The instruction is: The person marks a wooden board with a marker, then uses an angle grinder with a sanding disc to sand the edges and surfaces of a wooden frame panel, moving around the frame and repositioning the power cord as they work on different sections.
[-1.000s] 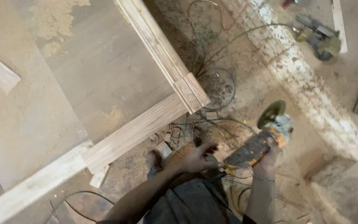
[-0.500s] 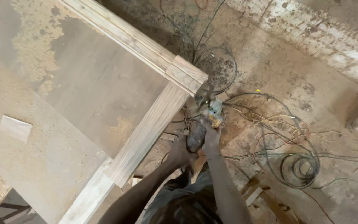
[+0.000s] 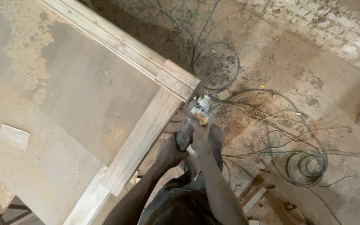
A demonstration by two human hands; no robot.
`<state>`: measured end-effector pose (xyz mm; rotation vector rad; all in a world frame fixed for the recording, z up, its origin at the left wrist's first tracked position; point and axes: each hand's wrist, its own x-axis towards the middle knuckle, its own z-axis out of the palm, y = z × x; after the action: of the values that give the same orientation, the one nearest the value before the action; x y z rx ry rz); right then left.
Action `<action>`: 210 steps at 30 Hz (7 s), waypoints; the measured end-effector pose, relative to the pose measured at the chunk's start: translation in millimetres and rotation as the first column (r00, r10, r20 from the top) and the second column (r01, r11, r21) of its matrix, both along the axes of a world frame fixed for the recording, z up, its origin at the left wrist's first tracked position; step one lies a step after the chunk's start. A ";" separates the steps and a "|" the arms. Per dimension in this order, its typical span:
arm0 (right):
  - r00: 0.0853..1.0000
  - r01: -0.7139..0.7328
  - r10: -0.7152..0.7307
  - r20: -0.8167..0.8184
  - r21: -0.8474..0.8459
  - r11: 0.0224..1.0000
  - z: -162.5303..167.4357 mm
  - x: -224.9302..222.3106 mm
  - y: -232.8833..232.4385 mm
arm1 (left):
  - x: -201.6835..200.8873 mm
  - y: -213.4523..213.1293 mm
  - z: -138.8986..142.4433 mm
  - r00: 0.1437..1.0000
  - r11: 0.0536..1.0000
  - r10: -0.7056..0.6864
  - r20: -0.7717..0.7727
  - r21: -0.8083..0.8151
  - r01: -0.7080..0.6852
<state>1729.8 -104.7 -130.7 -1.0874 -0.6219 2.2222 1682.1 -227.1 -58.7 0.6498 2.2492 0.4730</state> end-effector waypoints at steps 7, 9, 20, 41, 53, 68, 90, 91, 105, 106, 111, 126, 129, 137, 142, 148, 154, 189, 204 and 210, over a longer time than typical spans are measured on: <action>1.000 0.030 -0.030 -0.003 0.218 0.976 -1.1 0.7 -8.0 | 0.9 -0.4 8.4 0.999 1.000 -0.007 0.038 -0.004 0.007; 0.994 0.015 -0.026 0.103 0.108 0.994 7.6 1.2 -4.9 | 1.7 -0.2 9.1 0.999 1.000 0.003 0.051 -0.017 -0.002; 0.981 -0.044 -0.003 0.191 0.241 0.970 17.0 13.4 -32.1 | 16.6 -35.0 -4.0 0.995 0.992 0.013 0.100 -0.125 0.000; 0.981 0.096 -0.105 0.164 0.064 0.993 45.3 5.6 -28.7 | 16.5 -38.2 10.7 0.986 0.990 -0.062 -0.155 0.117 0.081; 0.946 -0.027 -0.036 0.322 0.189 0.982 27.2 6.3 -57.3 | 25.2 -78.2 -2.8 1.000 0.974 -0.020 -0.005 0.224 0.021; 0.962 0.038 -0.117 0.246 0.305 0.952 44.3 -27.1 -6.2 | -9.0 -21.7 -10.2 0.997 0.984 -0.080 0.023 0.164 0.075; 0.959 -0.016 -0.088 0.269 0.362 0.932 50.5 -4.9 -40.5 | 9.8 -58.6 -2.1 0.993 0.993 0.000 0.116 0.118 -0.014; 0.961 -0.012 -0.083 0.265 0.338 0.941 45.2 -2.8 -46.3 | 12.0 -66.5 -5.9 0.991 0.996 -0.001 0.136 0.089 -0.011; 0.961 0.005 -0.061 0.271 0.202 0.979 27.7 23.0 -36.2 | 35.8 -55.1 -3.7 0.997 0.993 -0.032 0.074 0.119 0.023; 0.952 0.006 -0.079 0.296 0.239 0.971 30.4 20.9 -35.7 | 32.4 -53.5 -0.2 0.997 0.994 -0.035 0.065 0.109 0.028; 0.959 -0.025 -0.043 0.281 0.237 0.971 38.9 13.5 -46.0 | 25.7 -61.1 20.1 0.993 0.999 -0.012 0.117 0.034 0.008; 0.978 0.031 -0.114 0.175 0.417 0.909 21.7 -5.1 -24.2 | 10.5 -47.9 0.6 1.000 0.981 -0.026 0.001 0.191 0.025; 0.983 0.060 -0.113 0.145 0.330 0.942 25.9 -14.9 -1.7 | -1.1 -24.4 -4.0 0.998 0.988 -0.036 0.058 0.154 0.027; 0.979 0.024 -0.087 0.184 0.319 0.947 40.0 -25.9 32.0 | -10.4 16.5 -5.6 0.999 0.985 -0.045 -0.008 0.165 0.045; 0.979 0.059 -0.118 0.168 0.323 0.945 35.2 -13.2 -0.6 | 0.9 -21.0 -5.9 0.996 0.993 -0.019 0.090 0.117 0.009; 0.951 -0.058 -0.055 0.304 0.351 0.935 15.4 5.1 -45.3 | 26.8 -63.1 -12.7 0.988 0.995 0.037 0.153 0.083 -0.050; 0.976 -0.007 -0.032 0.215 0.180 0.984 22.8 7.2 -22.2 | 23.5 -42.2 -13.3 0.993 0.997 -0.010 0.117 0.074 0.002; 0.990 0.009 -0.047 0.133 0.272 0.962 52.9 -23.7 20.1 | -15.2 5.6 8.4 0.991 0.989 -0.096 0.092 0.121 0.085; 0.963 -0.031 -0.020 0.268 0.185 0.982 18.1 17.5 -44.8 | 28.8 -68.9 -0.1 0.989 0.987 -0.103 0.109 0.133 0.088; 0.993 -0.053 0.037 0.114 0.137 0.989 50.5 18.4 -16.8 | 17.0 -39.9 17.1 0.983 0.972 -0.160 0.085 0.187 0.142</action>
<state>1748.2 -121.5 -80.2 -1.1405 -0.8438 2.1313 1699.1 -267.0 -41.6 0.8644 2.0606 0.6234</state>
